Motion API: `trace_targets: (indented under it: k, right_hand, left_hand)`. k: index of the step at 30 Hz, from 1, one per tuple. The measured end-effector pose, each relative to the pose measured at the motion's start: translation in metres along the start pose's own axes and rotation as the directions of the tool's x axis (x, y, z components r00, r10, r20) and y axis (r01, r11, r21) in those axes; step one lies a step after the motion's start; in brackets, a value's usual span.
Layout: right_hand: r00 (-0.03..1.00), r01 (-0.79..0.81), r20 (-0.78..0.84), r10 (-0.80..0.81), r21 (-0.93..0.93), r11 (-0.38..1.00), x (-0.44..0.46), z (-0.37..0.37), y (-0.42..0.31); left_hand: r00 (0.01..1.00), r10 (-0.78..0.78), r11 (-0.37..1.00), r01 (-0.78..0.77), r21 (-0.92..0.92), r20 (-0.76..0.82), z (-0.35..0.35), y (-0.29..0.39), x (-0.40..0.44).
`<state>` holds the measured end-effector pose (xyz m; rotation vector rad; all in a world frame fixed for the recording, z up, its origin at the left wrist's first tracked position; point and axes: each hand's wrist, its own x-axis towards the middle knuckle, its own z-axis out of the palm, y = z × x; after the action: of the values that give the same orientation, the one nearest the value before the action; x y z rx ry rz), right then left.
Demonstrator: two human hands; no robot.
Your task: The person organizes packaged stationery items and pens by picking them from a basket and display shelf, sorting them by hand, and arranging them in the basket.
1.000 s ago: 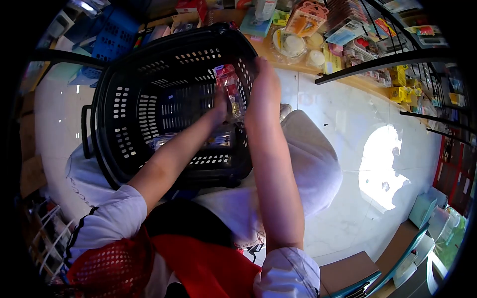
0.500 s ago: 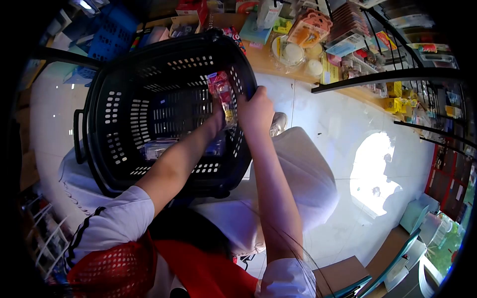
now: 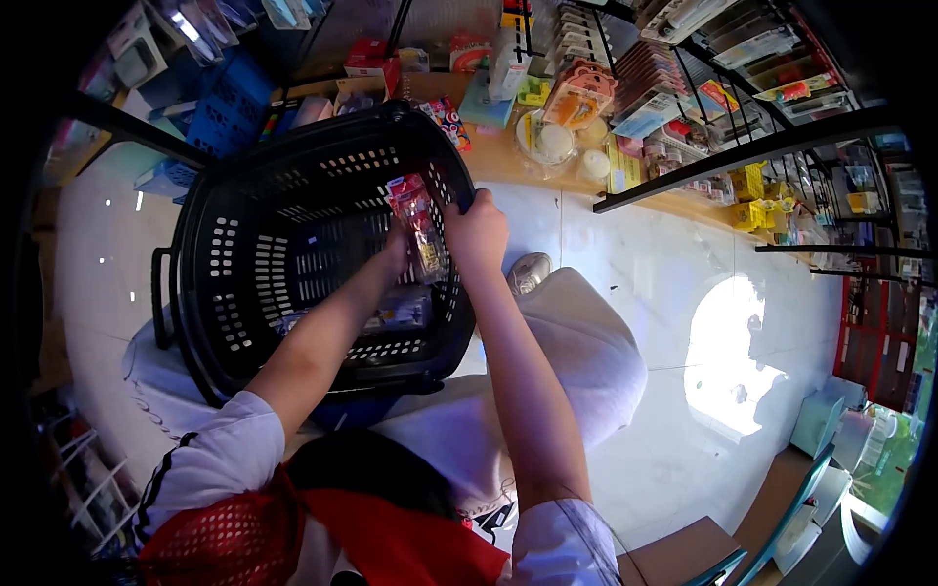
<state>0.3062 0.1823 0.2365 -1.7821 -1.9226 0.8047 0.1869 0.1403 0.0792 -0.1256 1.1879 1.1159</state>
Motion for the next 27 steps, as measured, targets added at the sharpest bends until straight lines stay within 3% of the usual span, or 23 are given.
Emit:
trace_targets:
  k: [2, 4, 6, 7, 8, 10, 12, 14, 16, 18, 19, 22, 23, 24, 26, 27]
  right_hand:
    - [1.0, 0.0, 0.021, -0.001, 0.052, 0.999, 0.002, 0.002, -0.002]
    - [0.999, -0.038, 0.03, 0.035, 0.114, 0.993, 0.008, 0.008, -0.002]
    - [0.994, -0.105, 0.03, 0.101, 0.184, 0.977, 0.028, 0.021, 0.002]
    - [0.997, -0.072, 0.025, 0.068, 0.417, 0.906, 0.045, 0.035, 0.008]
    - [0.999, -0.008, -0.04, 0.027, 0.422, 0.906, 0.07, 0.035, 0.011]
    - [0.986, 0.135, -0.151, -0.076, 0.432, 0.892, 0.115, 0.03, 0.015]
    - [0.971, 0.219, -0.186, -0.151, 0.435, 0.873, 0.151, 0.021, 0.01]
    - [0.938, 0.314, -0.26, -0.23, 0.358, 0.879, 0.173, 0.014, 0.005]
    - [0.872, 0.407, -0.374, -0.316, 0.196, 0.892, 0.19, 0.009, -0.006]
    - [0.837, 0.498, -0.408, -0.366, 0.287, 0.819, 0.212, 0.011, -0.009]
    - [0.819, 0.537, -0.428, -0.382, 0.34, 0.772, 0.222, 0.015, -0.009]
    - [0.816, 0.566, -0.461, -0.349, 0.512, 0.646, 0.25, 0.029, -0.008]
    - [0.823, 0.559, -0.465, -0.325, 0.566, 0.606, 0.255, 0.032, -0.004]
    - [0.837, 0.537, -0.428, -0.341, 0.52, 0.664, 0.252, 0.028, -0.002]
    - [0.859, 0.5, -0.343, -0.38, 0.401, 0.768, 0.242, 0.007, -0.004]
    - [0.863, 0.491, -0.362, -0.353, 0.43, 0.758, 0.241, 0.008, -0.003]
  left_hand:
    - [0.995, 0.094, 0.995, -0.094, 0.028, 0.017, -0.007, 0.005, 0.008]
    - [0.958, 0.234, 0.972, -0.227, 0.062, -0.166, 0.014, 0.027, -0.023]
    - [0.856, 0.499, 0.865, -0.481, 0.144, -0.135, 0.008, 0.036, -0.012]
    - [0.709, 0.684, 0.693, -0.556, 0.46, -0.173, -0.004, 0.044, -0.015]
    - [0.571, 0.821, 0.495, -0.681, 0.54, -0.034, 0.001, 0.05, -0.03]
    - [0.196, 0.94, 0.003, -0.824, 0.567, 0.28, 0.034, 0.09, -0.082]
    - [0.076, 0.881, -0.189, -0.849, 0.494, 0.467, 0.068, 0.127, -0.108]
    - [0.069, 0.814, -0.277, -0.827, 0.489, 0.577, 0.104, 0.159, -0.101]
    - [0.155, 0.706, -0.365, -0.757, 0.541, 0.692, 0.131, 0.186, -0.068]
    - [0.496, 0.572, -0.433, -0.494, 0.754, 0.653, 0.151, 0.204, -0.031]
    - [0.606, 0.519, -0.485, -0.372, 0.792, 0.603, 0.162, 0.209, -0.011]
    - [0.416, 0.413, -0.419, -0.703, 0.575, 0.81, 0.17, 0.219, 0.045]
    - [0.414, 0.423, -0.34, -0.752, 0.564, 0.806, 0.17, 0.221, 0.07]
    - [0.412, 0.432, -0.259, -0.796, 0.548, 0.802, 0.168, 0.222, 0.098]
    - [0.443, 0.466, -0.062, -0.847, 0.528, 0.766, 0.177, 0.22, 0.101]
    - [0.475, 0.49, 0.053, -0.853, 0.519, 0.731, 0.187, 0.216, 0.077]
